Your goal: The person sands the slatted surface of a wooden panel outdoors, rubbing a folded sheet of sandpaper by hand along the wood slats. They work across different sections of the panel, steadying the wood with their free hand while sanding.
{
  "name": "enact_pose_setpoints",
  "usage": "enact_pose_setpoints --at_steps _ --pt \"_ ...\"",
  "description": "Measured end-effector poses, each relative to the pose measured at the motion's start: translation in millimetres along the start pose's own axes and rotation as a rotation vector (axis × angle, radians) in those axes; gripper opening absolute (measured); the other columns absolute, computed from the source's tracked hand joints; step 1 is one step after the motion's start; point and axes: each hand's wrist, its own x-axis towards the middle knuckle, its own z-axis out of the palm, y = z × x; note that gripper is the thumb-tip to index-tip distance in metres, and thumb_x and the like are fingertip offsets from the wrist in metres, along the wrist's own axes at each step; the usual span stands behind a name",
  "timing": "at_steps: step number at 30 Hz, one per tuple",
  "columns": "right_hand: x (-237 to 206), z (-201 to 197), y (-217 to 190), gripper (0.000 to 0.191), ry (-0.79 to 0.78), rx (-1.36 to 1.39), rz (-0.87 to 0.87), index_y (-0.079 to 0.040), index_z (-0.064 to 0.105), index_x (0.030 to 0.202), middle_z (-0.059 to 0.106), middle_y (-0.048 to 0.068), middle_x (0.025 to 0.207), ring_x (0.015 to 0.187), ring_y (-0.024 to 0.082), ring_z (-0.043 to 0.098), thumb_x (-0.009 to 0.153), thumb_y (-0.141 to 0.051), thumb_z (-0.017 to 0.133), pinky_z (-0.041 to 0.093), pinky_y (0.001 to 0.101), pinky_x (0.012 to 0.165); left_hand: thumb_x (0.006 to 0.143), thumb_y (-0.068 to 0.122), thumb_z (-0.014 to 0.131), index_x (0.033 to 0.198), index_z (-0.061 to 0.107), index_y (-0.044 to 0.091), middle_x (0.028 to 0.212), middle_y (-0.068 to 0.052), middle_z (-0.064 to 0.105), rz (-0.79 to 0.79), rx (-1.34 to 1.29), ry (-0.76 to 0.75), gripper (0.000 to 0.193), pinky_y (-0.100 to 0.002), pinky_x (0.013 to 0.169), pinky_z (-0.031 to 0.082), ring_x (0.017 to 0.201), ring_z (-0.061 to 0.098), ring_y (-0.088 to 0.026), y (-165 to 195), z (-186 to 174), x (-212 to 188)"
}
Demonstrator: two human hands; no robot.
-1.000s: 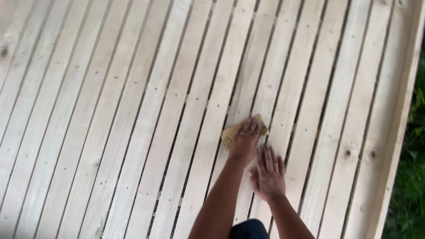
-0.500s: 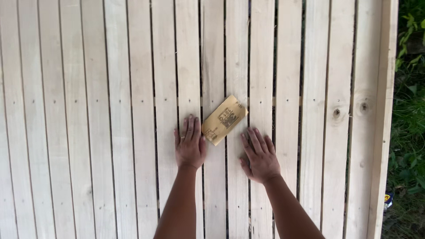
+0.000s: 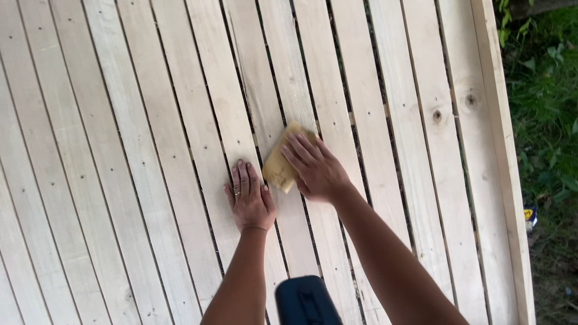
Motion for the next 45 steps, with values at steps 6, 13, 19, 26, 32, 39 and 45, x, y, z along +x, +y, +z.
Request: enact_pose_setpoints --at_steps 6,13,19,26,32,39,45 --pt "33 11 -6 0.091 0.114 -0.017 0.054 -0.01 0.033 0.161 0.031 0.009 0.168 0.155 0.026 0.026 0.09 -0.056 0.068 0.023 0.0446 0.127 0.097 0.032 0.04 0.163 0.022 0.008 0.172 -0.009 0.018 0.021 0.017 0.015 0.072 -0.058 0.124 0.011 0.158 0.014 -0.028 0 1 -1" --pt "13 13 -37 0.122 0.13 0.117 0.196 -0.003 0.028 0.158 0.03 0.013 0.166 0.156 0.029 0.023 0.071 -0.075 0.074 0.022 0.047 0.126 0.097 0.032 0.041 0.163 0.021 0.009 0.172 -0.009 0.017 0.025 0.029 0.021 0.073 -0.058 0.124 0.011 0.158 0.014 -0.028 4 -7 6" --pt "-51 11 -63 0.127 0.002 0.132 0.316 -0.003 0.024 0.158 0.025 0.014 0.166 0.155 0.029 0.019 0.066 -0.073 0.078 0.019 0.0452 0.125 0.097 0.032 0.042 0.163 0.022 0.008 0.172 -0.008 0.017 0.024 0.041 0.02 0.073 -0.058 0.125 0.012 0.159 0.014 -0.027 7 -11 3" --pt "-90 7 -95 0.123 -0.014 0.239 0.51 -0.009 0.022 0.16 0.021 0.009 0.168 0.155 0.026 0.016 0.068 -0.065 0.081 0.018 0.0434 0.125 0.098 0.03 0.04 0.163 0.023 0.006 0.173 -0.008 0.014 0.025 0.077 0.046 0.071 -0.058 0.123 0.011 0.158 0.012 -0.027 12 -17 2" --pt "-95 22 -105 0.104 0.136 0.268 0.547 -0.009 0.035 0.155 0.031 0.01 0.163 0.152 0.028 0.024 0.074 -0.055 0.082 0.022 0.0465 0.122 0.098 0.031 0.04 0.161 0.024 0.007 0.173 -0.008 0.015 0.029 0.066 0.029 0.07 -0.059 0.122 0.014 0.158 0.012 -0.026 13 -20 -4" --pt "-127 40 -136 0.07 0.399 0.261 0.683 -0.013 0.054 0.146 0.047 0.003 0.157 0.148 0.024 0.039 0.086 -0.041 0.075 0.033 0.0443 0.12 0.099 0.029 0.037 0.162 0.025 -0.001 0.173 -0.013 0.018 0.11 0.024 0.088 0.07 -0.064 0.123 0.015 0.16 0.014 -0.031 7 -26 -23" --pt "-190 44 -193 0.069 0.391 0.283 0.884 -0.015 0.052 0.147 0.044 0.002 0.158 0.149 0.023 0.035 0.087 -0.04 0.074 0.035 0.0416 0.118 0.097 0.028 0.039 0.161 0.02 -0.004 0.171 -0.019 0.016 0.163 -0.008 0.115 0.075 -0.065 0.12 0.014 0.158 0.012 -0.037 11 -35 -33"
